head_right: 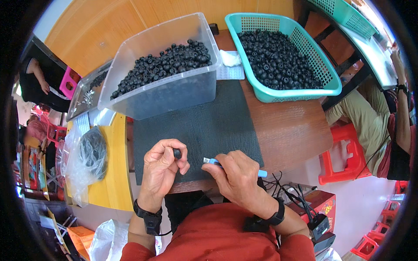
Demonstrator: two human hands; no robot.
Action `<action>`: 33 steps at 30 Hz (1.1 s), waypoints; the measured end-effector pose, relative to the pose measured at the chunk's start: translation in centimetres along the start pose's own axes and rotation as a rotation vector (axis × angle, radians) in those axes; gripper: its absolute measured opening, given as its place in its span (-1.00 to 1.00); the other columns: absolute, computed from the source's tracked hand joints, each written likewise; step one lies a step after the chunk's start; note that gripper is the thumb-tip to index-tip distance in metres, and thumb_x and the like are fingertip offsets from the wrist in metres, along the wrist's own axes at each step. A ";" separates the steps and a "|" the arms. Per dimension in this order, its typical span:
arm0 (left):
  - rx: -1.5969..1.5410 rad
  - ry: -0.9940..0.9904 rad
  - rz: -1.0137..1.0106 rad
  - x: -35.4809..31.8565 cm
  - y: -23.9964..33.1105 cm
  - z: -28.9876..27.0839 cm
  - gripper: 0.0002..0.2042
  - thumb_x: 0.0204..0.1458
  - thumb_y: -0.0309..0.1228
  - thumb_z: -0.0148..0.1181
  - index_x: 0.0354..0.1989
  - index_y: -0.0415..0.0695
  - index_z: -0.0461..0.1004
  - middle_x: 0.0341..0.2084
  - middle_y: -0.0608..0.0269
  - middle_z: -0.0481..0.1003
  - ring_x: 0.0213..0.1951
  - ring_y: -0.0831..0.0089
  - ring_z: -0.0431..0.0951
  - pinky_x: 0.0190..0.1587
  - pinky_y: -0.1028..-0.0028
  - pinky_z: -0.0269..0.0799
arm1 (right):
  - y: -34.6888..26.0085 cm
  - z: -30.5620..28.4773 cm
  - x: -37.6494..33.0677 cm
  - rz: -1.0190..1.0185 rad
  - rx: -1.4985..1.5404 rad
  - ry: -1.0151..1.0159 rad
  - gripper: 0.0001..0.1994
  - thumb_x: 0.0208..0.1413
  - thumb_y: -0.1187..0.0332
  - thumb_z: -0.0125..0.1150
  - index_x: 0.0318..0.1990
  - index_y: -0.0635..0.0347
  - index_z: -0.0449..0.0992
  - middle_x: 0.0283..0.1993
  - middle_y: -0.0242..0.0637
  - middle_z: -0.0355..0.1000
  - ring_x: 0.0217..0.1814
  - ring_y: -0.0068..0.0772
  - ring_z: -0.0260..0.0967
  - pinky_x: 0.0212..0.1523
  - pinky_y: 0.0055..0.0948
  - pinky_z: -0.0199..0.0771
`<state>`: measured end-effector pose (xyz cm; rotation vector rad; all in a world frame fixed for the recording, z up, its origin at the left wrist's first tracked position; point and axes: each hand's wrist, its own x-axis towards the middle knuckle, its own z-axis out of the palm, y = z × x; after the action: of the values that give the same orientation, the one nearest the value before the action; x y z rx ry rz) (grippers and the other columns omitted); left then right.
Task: The person is assembling small black circular parts by inserting a smaller component into a larger one.
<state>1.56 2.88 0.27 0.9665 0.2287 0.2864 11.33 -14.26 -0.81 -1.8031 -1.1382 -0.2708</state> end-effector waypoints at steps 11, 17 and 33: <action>-0.059 0.010 -0.056 -1.4 -1.1 0.8 -0.69 0.00 -0.38 0.31 -0.15 -0.32 0.48 -0.41 0.21 0.48 -0.43 0.51 0.46 -0.35 0.54 0.42 | -1.4 0.2 0.9 -0.030 0.089 0.020 -0.75 -0.11 0.36 0.41 -0.39 0.29 0.46 -0.55 -0.26 0.33 -0.56 -0.28 0.27 -0.56 -0.38 0.26; -0.042 0.000 -0.024 -1.6 -1.6 0.6 -0.73 -0.03 -0.45 0.33 -0.18 -0.32 0.49 -0.34 0.19 0.50 -0.38 0.50 0.48 -0.35 0.54 0.44 | -1.3 0.5 0.9 -0.031 0.093 0.021 -0.72 -0.13 0.31 0.42 -0.38 0.30 0.46 -0.55 -0.27 0.31 -0.56 -0.29 0.26 -0.56 -0.37 0.26; -0.052 -0.003 -0.036 -1.8 -2.1 1.0 -0.76 -0.02 -0.47 0.31 -0.22 -0.32 0.48 -0.39 0.20 0.48 -0.39 0.51 0.46 -0.34 0.55 0.42 | -0.9 1.0 0.1 -0.069 0.033 0.000 -0.69 -0.07 0.24 0.36 -0.35 0.32 0.46 -0.54 -0.26 0.27 -0.56 -0.31 0.26 -0.56 -0.38 0.26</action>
<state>0.51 0.40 -0.85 0.9103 0.2343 0.2568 10.35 -13.26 -0.72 -1.7375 -1.2002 -0.2913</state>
